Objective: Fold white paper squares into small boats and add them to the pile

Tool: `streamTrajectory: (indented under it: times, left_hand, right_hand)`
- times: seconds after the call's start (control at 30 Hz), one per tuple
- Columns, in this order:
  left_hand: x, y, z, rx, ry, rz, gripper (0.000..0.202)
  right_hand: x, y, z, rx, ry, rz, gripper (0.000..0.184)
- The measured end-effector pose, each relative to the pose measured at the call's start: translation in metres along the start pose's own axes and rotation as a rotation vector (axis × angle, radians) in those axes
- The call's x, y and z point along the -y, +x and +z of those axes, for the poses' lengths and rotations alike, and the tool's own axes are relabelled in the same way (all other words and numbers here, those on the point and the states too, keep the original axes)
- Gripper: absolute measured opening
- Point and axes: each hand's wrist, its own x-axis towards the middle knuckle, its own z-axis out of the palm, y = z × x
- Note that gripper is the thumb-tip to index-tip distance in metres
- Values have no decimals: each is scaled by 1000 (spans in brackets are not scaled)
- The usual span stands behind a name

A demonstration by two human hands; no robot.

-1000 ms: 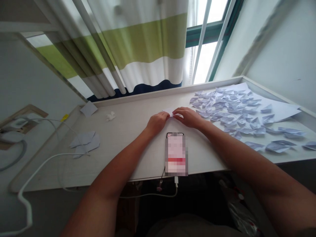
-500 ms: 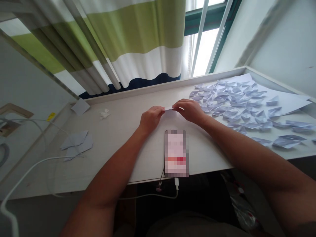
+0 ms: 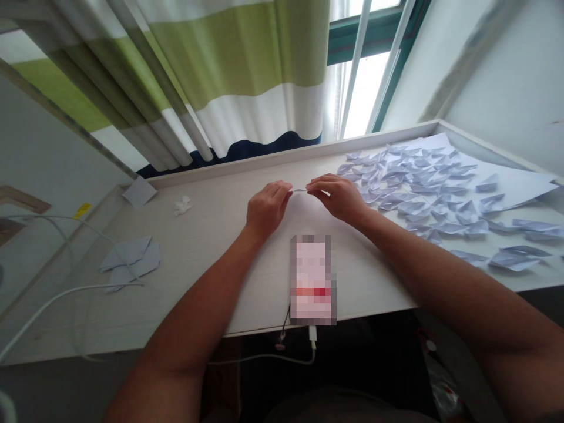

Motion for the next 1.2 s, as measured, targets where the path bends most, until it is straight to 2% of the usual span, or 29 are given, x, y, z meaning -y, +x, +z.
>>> streamTrajectory:
  times: [0.1,0.17,0.27,0.4,0.67,0.77,0.87,1.03,1.13,1.2]
  left_hand:
    - [2,0,2,48,-11,18,31]
    - [4,0,3,72,9,2,30]
    - [7,-2,1,68,52,-31,29]
    - [7,-2,-3,50,65,-20,31]
    - [9,-1,-2,57,83,98,26]
    - [14,-1,1,37,103,192,19]
    - [19,0,3,34,170,243,12]
    - [18,2,2,97,262,214,17]
    - [15,3,1,104,256,171,16]
    - [15,2,1,84,226,134,16]
  right_hand:
    - [1,0,1,-52,-1,31,26]
    - [2,-1,1,-56,14,1,24]
    - [1,-3,0,0,60,-101,28]
    - [0,-4,0,42,63,-120,29]
    - [-7,-1,4,-23,60,-90,19]
    - [-14,0,8,-68,72,-126,13]
    - [-19,0,10,-87,142,-168,16]
    - [-15,-4,10,-49,332,-140,22]
    - [-13,-5,9,-49,363,-124,22]
    - [-13,-5,9,-39,357,-162,19]
